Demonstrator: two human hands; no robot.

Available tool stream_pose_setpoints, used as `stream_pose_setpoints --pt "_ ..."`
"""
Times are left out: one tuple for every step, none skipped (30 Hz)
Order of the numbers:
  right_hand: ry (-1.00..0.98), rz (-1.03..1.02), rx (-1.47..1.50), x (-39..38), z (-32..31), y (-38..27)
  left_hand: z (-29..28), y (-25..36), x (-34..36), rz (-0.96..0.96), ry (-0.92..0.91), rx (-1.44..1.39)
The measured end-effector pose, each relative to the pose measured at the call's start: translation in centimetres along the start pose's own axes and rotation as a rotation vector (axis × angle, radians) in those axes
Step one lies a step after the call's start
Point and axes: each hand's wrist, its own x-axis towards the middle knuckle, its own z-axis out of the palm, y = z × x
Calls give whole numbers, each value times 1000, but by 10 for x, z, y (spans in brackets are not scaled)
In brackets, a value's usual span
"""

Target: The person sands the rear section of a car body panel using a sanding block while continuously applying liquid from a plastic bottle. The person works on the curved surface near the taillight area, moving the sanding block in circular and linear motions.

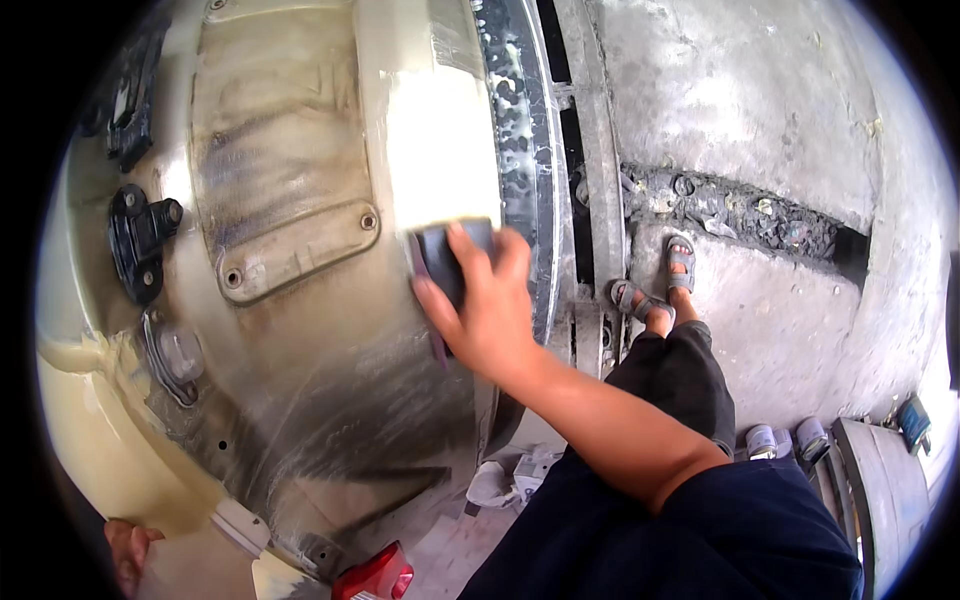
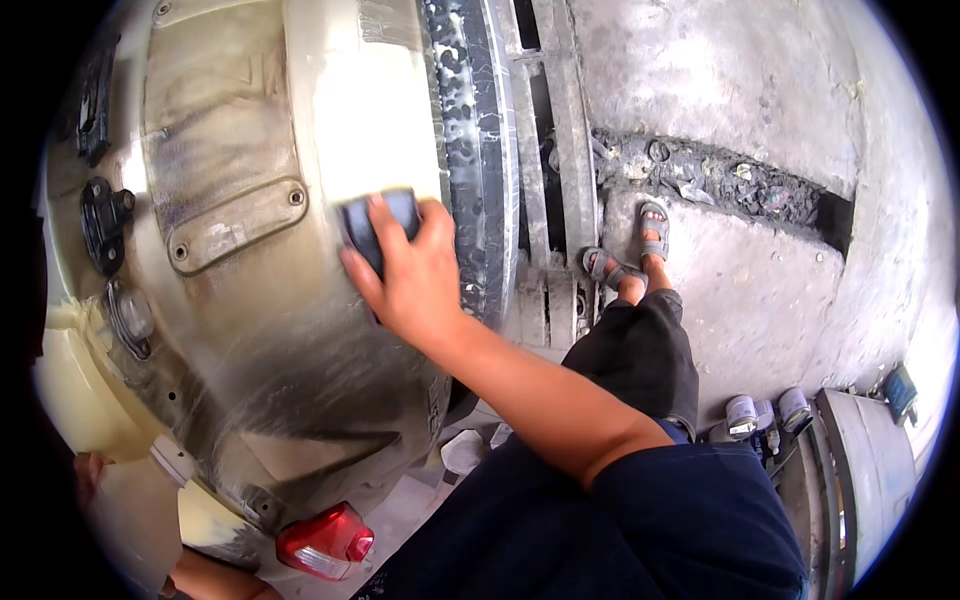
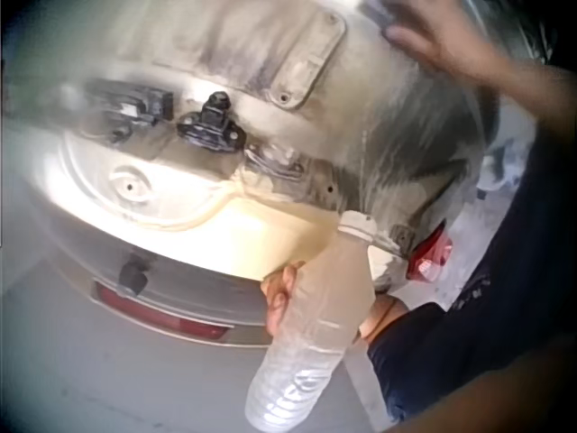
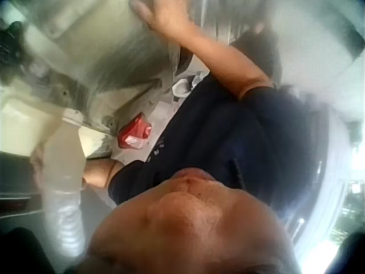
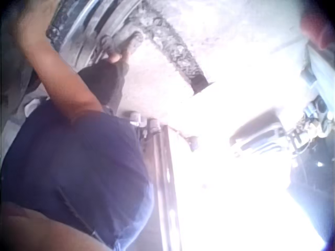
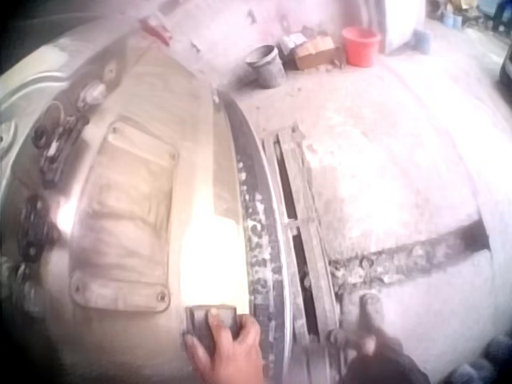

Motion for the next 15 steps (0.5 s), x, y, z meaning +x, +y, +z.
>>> stream_pose_setpoints --pt "-5 -41 -5 10 0 -3 0 0 0 -3 6 -4" --pt "-23 -21 17 20 1 -6 -1 1 0 -6 9 -1" --pt "13 -42 26 27 1 -7 -2 1 0 -6 5 2" --pt "-22 20 35 24 -2 -7 -2 1 2 6 -2 7" --pt "-47 3 11 22 -5 -6 -2 1 3 6 1 5" --pt "-59 38 -10 15 -6 -1 -2 1 3 -2 2 4" --pt "-82 71 -46 10 -6 3 -2 2 3 -10 -1 4" --pt "-74 65 -75 12 -7 3 -3 2 3 -19 -4 9" --pt "-24 38 -40 22 -5 0 -2 2 5 -15 -9 10" --pt "8 34 -10 39 -4 -5 -3 3 4 -25 -31 25" --pt "32 18 17 59 -1 -8 -3 3 5 5 -13 18" --pt "45 37 25 79 1 -11 -2 4 4 29 10 9" --pt "70 11 43 94 3 -12 -2 4 3 26 14 11" --pt "96 -10 60 101 5 -12 -2 4 4 28 14 13" --pt "48 34 20 96 4 -11 -1 5 3 27 11 11"
